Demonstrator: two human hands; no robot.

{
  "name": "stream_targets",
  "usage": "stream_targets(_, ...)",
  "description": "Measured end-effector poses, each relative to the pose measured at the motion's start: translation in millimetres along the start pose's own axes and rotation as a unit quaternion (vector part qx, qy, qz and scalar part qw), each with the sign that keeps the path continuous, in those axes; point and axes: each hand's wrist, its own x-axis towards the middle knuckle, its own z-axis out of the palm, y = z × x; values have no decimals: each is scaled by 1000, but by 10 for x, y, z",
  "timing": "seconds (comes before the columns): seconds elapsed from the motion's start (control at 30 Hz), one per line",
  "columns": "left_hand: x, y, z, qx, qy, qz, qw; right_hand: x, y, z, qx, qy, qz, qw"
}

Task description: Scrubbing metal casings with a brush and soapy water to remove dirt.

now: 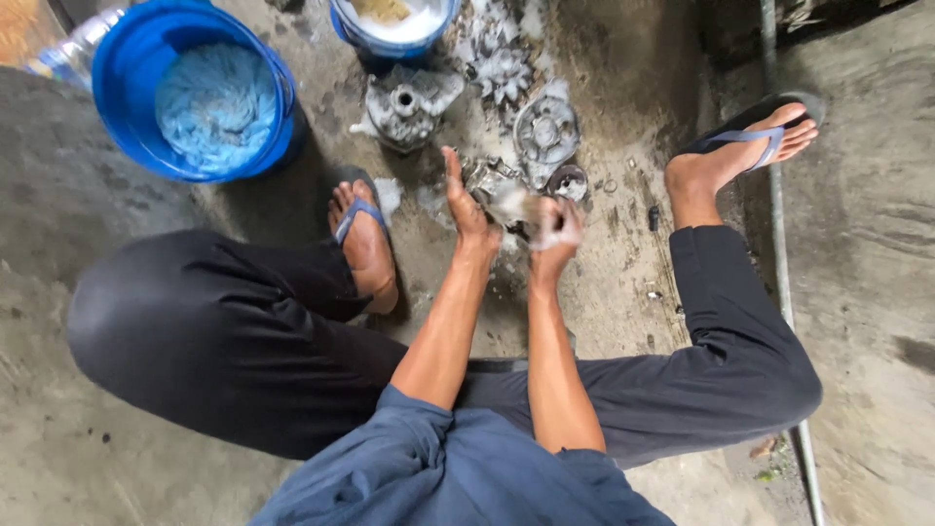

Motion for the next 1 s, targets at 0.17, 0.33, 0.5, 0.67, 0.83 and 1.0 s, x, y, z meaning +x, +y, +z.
stream_targets(0.17,-212,165,181,85,3,40,996,-193,-54,5,45,-14,84,995)
stream_targets(0.33,186,-44,-202,-11,-17,-10,1000,-48,-335,-89,48,-24,-4,999)
stream_targets(0.5,-35,-18,-126,-43,19,-50,998,-71,83,35,23,-15,-28,999)
stream_targets(0.67,-35,209,121,-54,-17,-79,995,-28,634,-100,18,-13,-89,996)
stream_targets(0.83,-317,301,271,69,18,-38,997,122,602,-164,28,-36,-98,994)
stream_targets(1.0,-1321,823,1223,195,-28,-69,978,121,774,-357,33,-34,-62,997)
